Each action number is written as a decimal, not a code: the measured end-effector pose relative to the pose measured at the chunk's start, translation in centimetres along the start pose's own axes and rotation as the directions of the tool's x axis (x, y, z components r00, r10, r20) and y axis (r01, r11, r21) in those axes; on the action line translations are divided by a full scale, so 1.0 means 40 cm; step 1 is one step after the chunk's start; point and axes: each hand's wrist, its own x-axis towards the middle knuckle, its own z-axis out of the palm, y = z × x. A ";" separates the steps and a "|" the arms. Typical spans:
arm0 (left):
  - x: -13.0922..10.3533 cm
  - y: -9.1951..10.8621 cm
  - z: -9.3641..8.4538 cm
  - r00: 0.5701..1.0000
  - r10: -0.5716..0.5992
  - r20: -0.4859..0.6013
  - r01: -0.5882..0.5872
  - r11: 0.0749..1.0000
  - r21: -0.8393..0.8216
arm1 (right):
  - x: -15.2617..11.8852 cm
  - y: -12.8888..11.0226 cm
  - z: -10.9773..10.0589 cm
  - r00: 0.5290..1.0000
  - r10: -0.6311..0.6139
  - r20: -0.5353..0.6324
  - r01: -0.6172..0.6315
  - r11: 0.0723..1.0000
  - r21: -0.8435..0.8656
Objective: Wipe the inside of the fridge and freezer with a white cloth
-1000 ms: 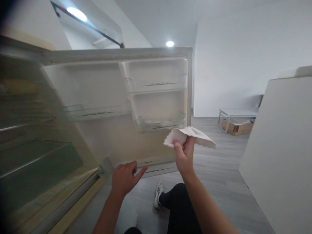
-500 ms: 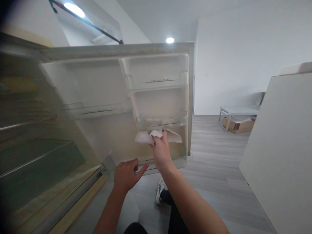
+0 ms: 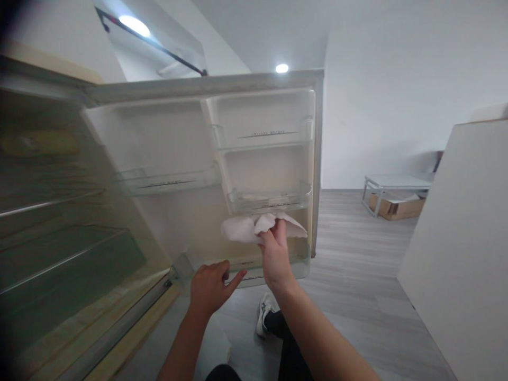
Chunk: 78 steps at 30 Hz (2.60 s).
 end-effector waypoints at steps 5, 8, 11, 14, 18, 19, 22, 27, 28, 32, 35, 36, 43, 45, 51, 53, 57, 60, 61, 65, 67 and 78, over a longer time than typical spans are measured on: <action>-0.002 -0.001 0.002 1.000 -0.010 0.004 0.010 1.000 0.004 | -0.022 -0.009 -0.043 0.952 -0.298 -0.074 0.285 0.947 -0.151; -0.001 0.000 0.002 1.000 -0.012 0.011 0.012 1.000 0.018 | -0.026 -0.037 -0.047 0.896 -0.437 0.075 0.434 0.830 -0.350; 0.001 0.004 -0.002 1.000 -0.009 0.015 0.009 1.000 0.030 | -0.011 -0.083 -0.013 0.832 -0.431 0.350 0.555 0.627 -0.548; 0.002 0.007 -0.005 1.000 -0.008 0.018 0.008 0.999 0.033 | 0.008 -0.115 0.050 0.799 -0.231 0.556 0.601 0.359 -0.714; 0.004 0.007 -0.005 1.000 -0.012 0.024 0.012 1.000 0.018 | 0.020 -0.112 0.131 0.833 0.002 0.553 0.553 -0.041 -0.832; 0.005 0.007 -0.004 1.000 -0.013 0.025 0.013 1.000 0.017 | 0.022 -0.107 0.144 0.842 0.022 0.539 0.537 -0.113 -0.836; 0.006 0.007 -0.001 1.000 -0.013 0.028 0.012 1.000 0.025 | 0.029 -0.094 0.161 0.854 0.060 0.516 0.514 -0.250 -0.821; 0.006 0.005 0.005 1.000 0.000 -0.011 0.001 0.998 0.062 | 0.051 -0.105 0.145 0.833 0.102 0.543 0.548 -0.280 -0.788; 0.006 0.004 0.007 1.000 0.005 -0.021 -0.003 0.998 0.066 | 0.055 -0.110 0.141 0.829 0.105 0.550 0.556 -0.267 -0.787; 0.007 0.004 0.010 0.999 0.009 -0.042 -0.006 0.998 0.068 | 0.062 -0.121 0.126 0.805 0.086 0.587 0.592 -0.182 -0.785; 0.008 0.004 0.012 0.999 0.015 -0.045 -0.013 0.998 0.062 | 0.058 -0.123 0.098 0.774 0.026 0.632 0.631 -0.104 -0.769; 0.008 0.004 0.013 0.999 0.019 -0.046 -0.016 0.998 0.062 | 0.057 -0.124 0.084 0.763 -0.017 0.646 0.643 -0.078 -0.762; 0.007 0.001 0.010 0.999 0.018 -0.027 -0.017 0.998 0.057 | 0.114 -0.173 -0.005 0.638 -0.410 0.652 0.682 -0.091 -0.726; 0.006 0.002 0.007 1.000 0.010 -0.021 -0.010 0.999 0.046 | 0.142 -0.194 0.001 0.658 -0.347 0.668 0.667 -0.145 -0.731; 0.010 0.010 0.003 1.000 -0.012 -0.006 0.012 1.000 0.019 | 0.181 -0.216 0.043 0.753 -0.116 0.648 0.608 -0.252 -0.753; 0.013 0.012 0.003 1.000 -0.018 0.005 0.018 1.000 0.021 | 0.181 -0.214 0.048 0.763 -0.085 0.640 0.599 -0.277 -0.751; 0.015 0.015 0.006 1.000 -0.021 0.001 0.021 0.999 0.032 | 0.181 -0.215 0.048 0.769 -0.047 0.638 0.599 -0.295 -0.744; 0.015 0.016 0.008 1.000 -0.027 -0.005 0.028 0.999 0.027 | 0.181 -0.220 0.048 0.777 -0.024 0.629 0.596 -0.294 -0.747; 0.015 0.016 0.009 1.000 -0.030 -0.006 0.031 0.999 0.025 | 0.181 -0.222 0.048 0.779 -0.016 0.627 0.596 -0.295 -0.747; 0.015 0.015 0.007 1.000 -0.031 0.001 0.031 0.999 0.017 | 0.181 -0.226 0.050 0.782 0.016 0.624 0.600 -0.291 -0.745; 0.015 0.014 0.005 1.000 -0.029 0.008 0.029 1.000 0.012 | 0.184 -0.223 0.047 0.775 0.013 0.632 0.612 -0.267 -0.745; 0.027 0.023 0.021 0.996 -0.053 -0.069 0.044 0.991 -0.129 | 0.045 -0.073 -0.109 0.758 -0.576 0.307 0.594 0.413 -0.691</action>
